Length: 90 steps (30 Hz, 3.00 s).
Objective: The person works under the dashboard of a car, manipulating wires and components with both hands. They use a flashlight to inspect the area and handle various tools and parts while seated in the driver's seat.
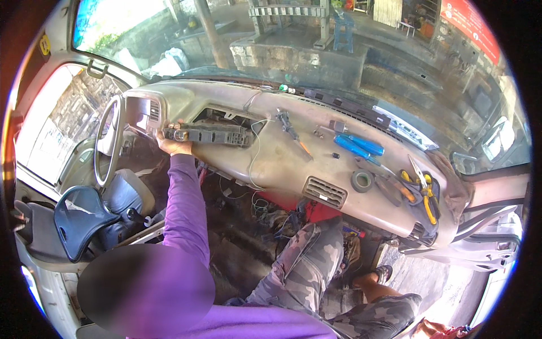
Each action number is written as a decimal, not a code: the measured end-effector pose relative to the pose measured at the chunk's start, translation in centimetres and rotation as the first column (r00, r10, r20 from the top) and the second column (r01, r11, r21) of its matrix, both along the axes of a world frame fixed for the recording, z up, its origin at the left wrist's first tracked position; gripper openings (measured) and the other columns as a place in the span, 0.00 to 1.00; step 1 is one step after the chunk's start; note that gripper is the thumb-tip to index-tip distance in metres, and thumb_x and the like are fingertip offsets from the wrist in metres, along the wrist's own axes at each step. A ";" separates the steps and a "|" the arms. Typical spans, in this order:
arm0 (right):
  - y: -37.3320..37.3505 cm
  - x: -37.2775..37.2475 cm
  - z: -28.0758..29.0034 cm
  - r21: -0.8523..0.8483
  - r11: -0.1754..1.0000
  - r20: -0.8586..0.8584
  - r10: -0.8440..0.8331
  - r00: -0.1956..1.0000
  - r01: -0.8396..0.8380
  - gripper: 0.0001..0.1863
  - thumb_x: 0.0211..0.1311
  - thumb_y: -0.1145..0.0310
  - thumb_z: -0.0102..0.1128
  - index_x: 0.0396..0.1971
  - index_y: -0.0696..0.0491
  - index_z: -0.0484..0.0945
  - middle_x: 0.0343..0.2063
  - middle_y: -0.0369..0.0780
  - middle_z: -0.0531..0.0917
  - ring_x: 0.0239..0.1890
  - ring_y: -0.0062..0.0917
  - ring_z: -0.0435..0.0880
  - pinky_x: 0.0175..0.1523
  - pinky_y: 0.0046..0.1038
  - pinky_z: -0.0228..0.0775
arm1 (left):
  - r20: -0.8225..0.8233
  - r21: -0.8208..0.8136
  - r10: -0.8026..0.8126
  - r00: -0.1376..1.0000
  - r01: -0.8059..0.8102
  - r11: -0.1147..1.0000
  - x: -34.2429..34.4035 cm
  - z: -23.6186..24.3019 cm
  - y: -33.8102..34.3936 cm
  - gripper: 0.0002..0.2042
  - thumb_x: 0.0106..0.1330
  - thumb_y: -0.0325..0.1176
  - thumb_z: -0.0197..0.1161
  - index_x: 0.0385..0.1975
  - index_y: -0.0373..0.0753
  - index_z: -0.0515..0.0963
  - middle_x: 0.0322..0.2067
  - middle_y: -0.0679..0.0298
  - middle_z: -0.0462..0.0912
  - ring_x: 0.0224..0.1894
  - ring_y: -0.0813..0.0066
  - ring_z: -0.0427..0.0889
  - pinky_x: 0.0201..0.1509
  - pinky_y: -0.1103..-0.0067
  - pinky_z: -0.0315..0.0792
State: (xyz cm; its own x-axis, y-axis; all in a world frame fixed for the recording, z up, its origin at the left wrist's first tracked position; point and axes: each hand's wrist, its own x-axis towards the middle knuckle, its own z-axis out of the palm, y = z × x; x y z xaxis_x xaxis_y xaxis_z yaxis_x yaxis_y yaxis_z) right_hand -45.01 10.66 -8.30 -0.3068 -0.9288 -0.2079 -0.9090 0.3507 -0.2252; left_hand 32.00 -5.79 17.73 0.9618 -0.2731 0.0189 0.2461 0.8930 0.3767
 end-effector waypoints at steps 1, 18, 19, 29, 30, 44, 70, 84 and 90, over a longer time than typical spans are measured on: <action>0.1 -0.2 0.0 0.005 1.000 0.003 -0.002 1.000 0.002 0.26 0.61 0.70 0.55 0.61 0.55 0.71 0.61 0.45 0.71 0.66 0.38 0.66 0.65 0.42 0.59 | 0.009 -0.003 0.005 1.000 -0.005 1.000 0.0 0.1 0.1 0.14 0.66 0.43 0.56 0.30 0.38 0.76 0.18 0.65 0.72 0.17 0.70 0.72 0.41 0.64 0.80; 2.3 -5.6 0.3 0.114 0.987 0.079 -0.126 0.989 0.116 0.25 0.61 0.71 0.55 0.60 0.56 0.72 0.59 0.46 0.73 0.64 0.39 0.69 0.64 0.40 0.62 | 0.165 -0.195 -0.130 0.978 0.161 0.967 0.9 -1.5 1.0 0.18 0.72 0.45 0.49 0.28 0.39 0.79 0.18 0.65 0.76 0.18 0.69 0.74 0.44 0.66 0.78; 2.6 -6.4 0.2 0.129 0.983 0.098 -0.143 0.985 0.130 0.25 0.61 0.71 0.55 0.60 0.56 0.72 0.59 0.46 0.73 0.64 0.39 0.69 0.64 0.40 0.62 | 0.175 -0.199 -0.123 0.977 0.157 0.967 0.8 -1.5 1.1 0.18 0.72 0.45 0.50 0.28 0.39 0.79 0.18 0.65 0.76 0.18 0.69 0.74 0.44 0.66 0.78; 3.4 -21.1 6.0 0.174 0.971 -0.008 -0.165 0.986 0.164 0.22 0.70 0.69 0.47 0.63 0.54 0.67 0.59 0.48 0.73 0.62 0.41 0.71 0.66 0.40 0.60 | 0.234 -0.255 -0.152 0.960 0.212 0.943 0.8 -2.0 0.0 0.16 0.71 0.42 0.51 0.28 0.39 0.79 0.18 0.66 0.76 0.19 0.71 0.74 0.51 0.64 0.76; 1.4 -18.8 6.5 -0.045 0.994 0.022 -0.102 0.995 0.103 0.20 0.72 0.69 0.47 0.62 0.56 0.68 0.55 0.49 0.75 0.57 0.41 0.74 0.63 0.38 0.64 | 0.249 -0.246 -0.146 0.958 0.208 0.947 1.0 -1.7 0.6 0.15 0.70 0.42 0.51 0.28 0.39 0.78 0.18 0.66 0.76 0.19 0.71 0.74 0.54 0.63 0.75; -12.4 13.6 21.0 -0.254 0.674 0.083 0.730 0.679 -0.694 0.15 0.58 0.69 0.61 0.44 0.59 0.78 0.42 0.51 0.81 0.47 0.49 0.79 0.54 0.44 0.69 | 0.214 -0.219 -0.262 0.941 0.308 0.926 1.4 -1.4 0.2 0.09 0.66 0.37 0.54 0.30 0.40 0.77 0.18 0.68 0.75 0.18 0.73 0.74 0.66 0.54 0.66; -5.7 20.2 17.8 -0.287 0.815 0.464 0.578 0.671 -0.503 0.12 0.57 0.72 0.62 0.39 0.60 0.79 0.36 0.52 0.82 0.42 0.51 0.81 0.47 0.42 0.73 | 0.136 -0.040 -0.323 0.936 0.331 0.943 3.9 -2.0 0.9 0.15 0.65 0.46 0.48 0.29 0.42 0.77 0.19 0.67 0.76 0.22 0.70 0.76 0.53 0.59 0.73; -21.0 46.2 28.3 -0.679 0.510 0.129 0.791 0.597 -0.529 0.28 0.62 0.55 0.64 0.54 0.60 0.74 0.48 0.46 0.81 0.55 0.42 0.75 0.58 0.41 0.68 | 0.116 -0.029 -0.490 0.864 0.496 0.868 1.8 1.1 1.0 0.06 0.67 0.34 0.57 0.29 0.41 0.75 0.20 0.68 0.74 0.24 0.72 0.74 0.56 0.60 0.72; -22.0 50.0 28.3 -0.485 0.577 0.259 0.812 0.523 -0.657 0.31 0.61 0.50 0.62 0.58 0.56 0.74 0.52 0.42 0.81 0.60 0.36 0.72 0.64 0.41 0.60 | 0.233 -0.121 -0.528 0.817 0.563 0.818 3.0 -0.4 1.2 0.05 0.67 0.34 0.59 0.32 0.41 0.77 0.21 0.68 0.76 0.23 0.73 0.75 0.60 0.63 0.68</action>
State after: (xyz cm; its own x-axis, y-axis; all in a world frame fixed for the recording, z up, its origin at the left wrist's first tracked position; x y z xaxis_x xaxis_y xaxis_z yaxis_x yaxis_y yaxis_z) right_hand 5.02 -11.37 20.03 0.5629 -0.8026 0.1974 -0.5831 -0.5549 -0.5934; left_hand 35.01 -4.58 17.31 0.6295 -0.7268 0.2749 0.6561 0.6867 0.3130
